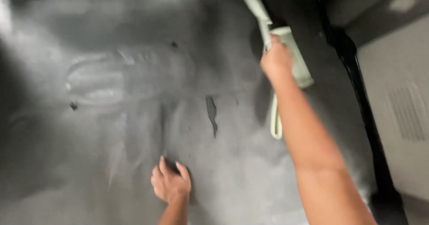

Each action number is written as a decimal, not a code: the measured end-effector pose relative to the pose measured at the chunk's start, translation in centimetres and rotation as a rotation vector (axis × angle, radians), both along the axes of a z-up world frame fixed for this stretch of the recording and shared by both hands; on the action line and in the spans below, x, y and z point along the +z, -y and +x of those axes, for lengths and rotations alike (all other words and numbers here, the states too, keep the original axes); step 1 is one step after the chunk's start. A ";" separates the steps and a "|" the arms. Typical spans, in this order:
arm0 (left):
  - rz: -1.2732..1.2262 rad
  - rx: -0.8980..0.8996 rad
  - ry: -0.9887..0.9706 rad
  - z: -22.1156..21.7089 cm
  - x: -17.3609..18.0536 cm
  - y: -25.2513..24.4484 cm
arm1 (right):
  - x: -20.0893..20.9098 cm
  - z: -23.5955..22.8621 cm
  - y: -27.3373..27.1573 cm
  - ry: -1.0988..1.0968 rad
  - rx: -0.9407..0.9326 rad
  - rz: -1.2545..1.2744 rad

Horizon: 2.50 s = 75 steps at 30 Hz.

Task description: Brushing dirt and debris off a vehicle floor mat using a hand brush and dustpan.

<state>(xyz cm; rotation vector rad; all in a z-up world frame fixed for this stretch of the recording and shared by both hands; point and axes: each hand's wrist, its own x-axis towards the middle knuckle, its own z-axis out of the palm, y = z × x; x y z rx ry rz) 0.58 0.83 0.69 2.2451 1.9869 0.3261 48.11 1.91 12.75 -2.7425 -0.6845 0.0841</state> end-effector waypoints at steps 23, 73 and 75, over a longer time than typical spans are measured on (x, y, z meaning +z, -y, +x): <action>-0.192 0.051 -0.028 -0.8 -3.0 -0.8 | -0.2 -27.5 -1.4 -0.180 0.854 0.479; 0.141 -0.028 -0.017 -0.7 -5.0 0.1 | 0.8 -32.8 1.4 -0.862 0.474 0.248; 0.159 -0.014 -0.015 -0.7 -5.5 0.0 | 1.4 -31.6 2.6 -0.811 0.325 0.349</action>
